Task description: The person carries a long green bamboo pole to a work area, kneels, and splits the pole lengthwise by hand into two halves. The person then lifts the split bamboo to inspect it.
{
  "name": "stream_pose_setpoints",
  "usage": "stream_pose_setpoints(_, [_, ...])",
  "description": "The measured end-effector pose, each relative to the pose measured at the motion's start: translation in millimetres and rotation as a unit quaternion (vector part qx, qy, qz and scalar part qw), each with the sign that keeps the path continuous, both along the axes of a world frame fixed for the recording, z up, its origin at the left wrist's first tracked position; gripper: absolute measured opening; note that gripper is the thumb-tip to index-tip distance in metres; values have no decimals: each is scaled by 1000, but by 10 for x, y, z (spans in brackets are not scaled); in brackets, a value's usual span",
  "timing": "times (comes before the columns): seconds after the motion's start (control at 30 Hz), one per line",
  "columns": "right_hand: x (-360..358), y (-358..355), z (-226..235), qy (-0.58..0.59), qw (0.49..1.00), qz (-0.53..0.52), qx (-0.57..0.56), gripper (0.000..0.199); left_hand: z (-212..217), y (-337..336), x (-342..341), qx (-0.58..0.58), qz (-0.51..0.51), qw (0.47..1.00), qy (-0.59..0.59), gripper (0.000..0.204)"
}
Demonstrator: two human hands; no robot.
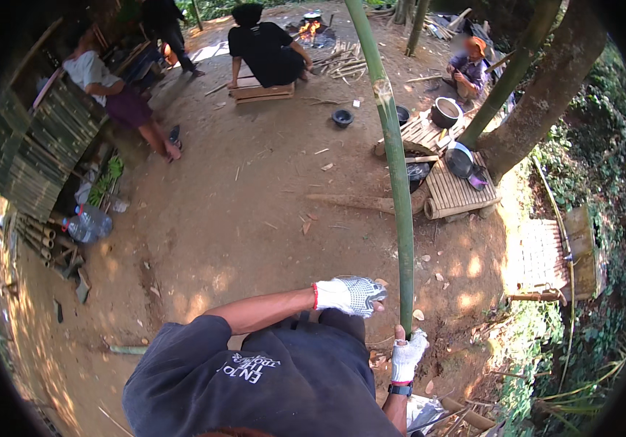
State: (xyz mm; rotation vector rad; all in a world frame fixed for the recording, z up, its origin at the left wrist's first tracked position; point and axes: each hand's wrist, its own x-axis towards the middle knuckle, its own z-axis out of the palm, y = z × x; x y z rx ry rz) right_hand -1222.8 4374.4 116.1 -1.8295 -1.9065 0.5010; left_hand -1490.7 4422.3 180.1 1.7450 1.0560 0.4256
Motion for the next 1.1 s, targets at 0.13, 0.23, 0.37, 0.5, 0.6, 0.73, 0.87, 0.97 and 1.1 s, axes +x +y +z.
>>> stream_pose_setpoints(0.13, [-672, 781, -71, -3, 997, -71, 15, 35, -580, 1112, -1037, -70, 36, 997, 25, 32])
stream_pose_setpoints(0.23, [-1220, 1685, -357, 148, 981, -107, -66, 44, -1763, 1660, -2298, 134, 116, 960, 215, 44])
stream_pose_setpoints(0.37, [-2187, 3195, -337, 167, 977, -68, -118, 44, -3496, 866, -4273, -135, 390, 833, 368, 42])
stream_pose_setpoints(0.5, [-2553, 4689, -378, 187, 973, -83, -104, 34, -3415, 657, -4614, -389, 659, 640, 72, 42])
stream_pose_setpoints(0.6, [-3040, 5699, -136, 200, 975, -59, -83, 31, -3317, 773, -4636, -407, 677, 608, -79, 36])
stream_pose_setpoints(0.73, [-3854, 6849, 7, 218, 971, -14, -95, 26, -3585, 1434, -4727, -553, 584, 585, -102, 30])
stream_pose_setpoints(0.87, [-4811, 7717, 391, 253, 958, -15, -134, 24, -3902, 2903, -5109, -467, 324, 807, 158, 26])
stream_pose_setpoints(0.97, [-5269, 8382, 192, 244, 965, 7, -93, 22, -4038, 4659, -5999, -220, 99, 906, 349, 25])
stream_pose_setpoints(1.1, [-5752, 9219, 300, 393, 879, -53, -263, 23, -3577, 7229, -7637, 64, 33, 843, 534, 29])
